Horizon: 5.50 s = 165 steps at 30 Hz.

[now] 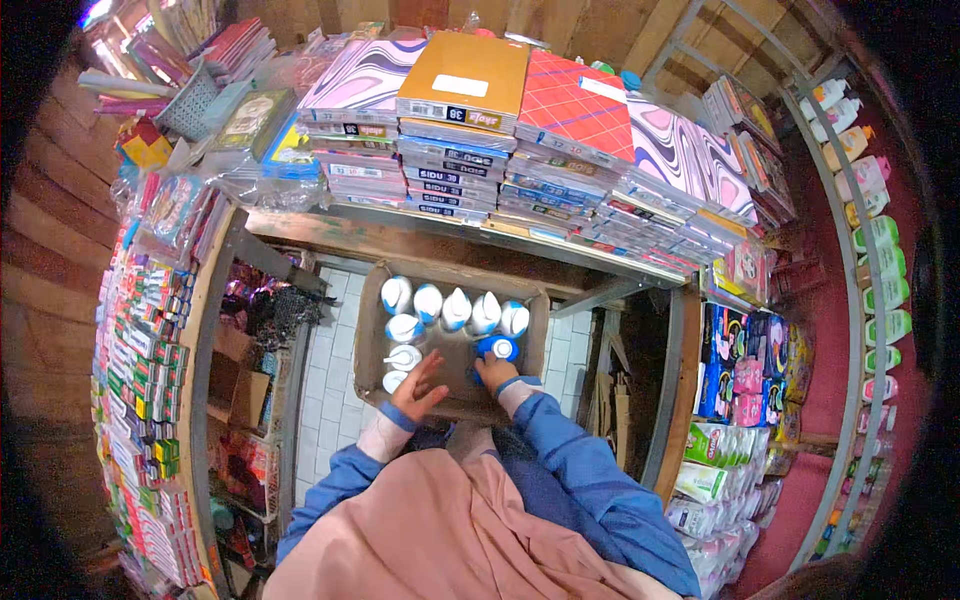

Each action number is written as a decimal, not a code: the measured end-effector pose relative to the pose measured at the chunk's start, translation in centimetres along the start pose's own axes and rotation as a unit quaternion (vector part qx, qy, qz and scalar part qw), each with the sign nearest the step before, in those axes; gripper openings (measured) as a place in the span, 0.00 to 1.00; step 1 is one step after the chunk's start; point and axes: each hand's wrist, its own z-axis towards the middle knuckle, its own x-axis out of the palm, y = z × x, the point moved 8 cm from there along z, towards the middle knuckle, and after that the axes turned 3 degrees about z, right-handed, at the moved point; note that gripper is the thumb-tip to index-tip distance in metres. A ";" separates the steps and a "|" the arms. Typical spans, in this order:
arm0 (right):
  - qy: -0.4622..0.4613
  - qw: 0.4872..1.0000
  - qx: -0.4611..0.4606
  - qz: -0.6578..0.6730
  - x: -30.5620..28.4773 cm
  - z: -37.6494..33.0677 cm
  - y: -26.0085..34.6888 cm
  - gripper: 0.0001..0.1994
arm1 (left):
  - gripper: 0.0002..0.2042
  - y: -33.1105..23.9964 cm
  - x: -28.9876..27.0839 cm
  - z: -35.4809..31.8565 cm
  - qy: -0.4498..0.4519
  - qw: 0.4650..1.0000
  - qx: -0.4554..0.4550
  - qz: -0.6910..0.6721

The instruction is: Organizing personal care products on store shelves and placing some items into a cardboard box.

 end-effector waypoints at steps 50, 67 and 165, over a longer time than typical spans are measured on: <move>-0.663 0.586 0.071 -0.460 -67.2 -65.3 -10.3 0.11 | 0.13 -49.1 56.9 9.7 0.314 0.648 0.694 0.025; -0.649 0.445 0.429 -0.443 -99.2 -73.7 -28.3 0.24 | 0.13 -56.5 62.9 30.7 0.377 0.671 0.596 -0.228; -0.621 0.359 0.492 -0.494 -108.8 -81.1 -38.6 0.29 | 0.16 -53.0 60.7 35.2 0.396 0.584 0.709 -0.006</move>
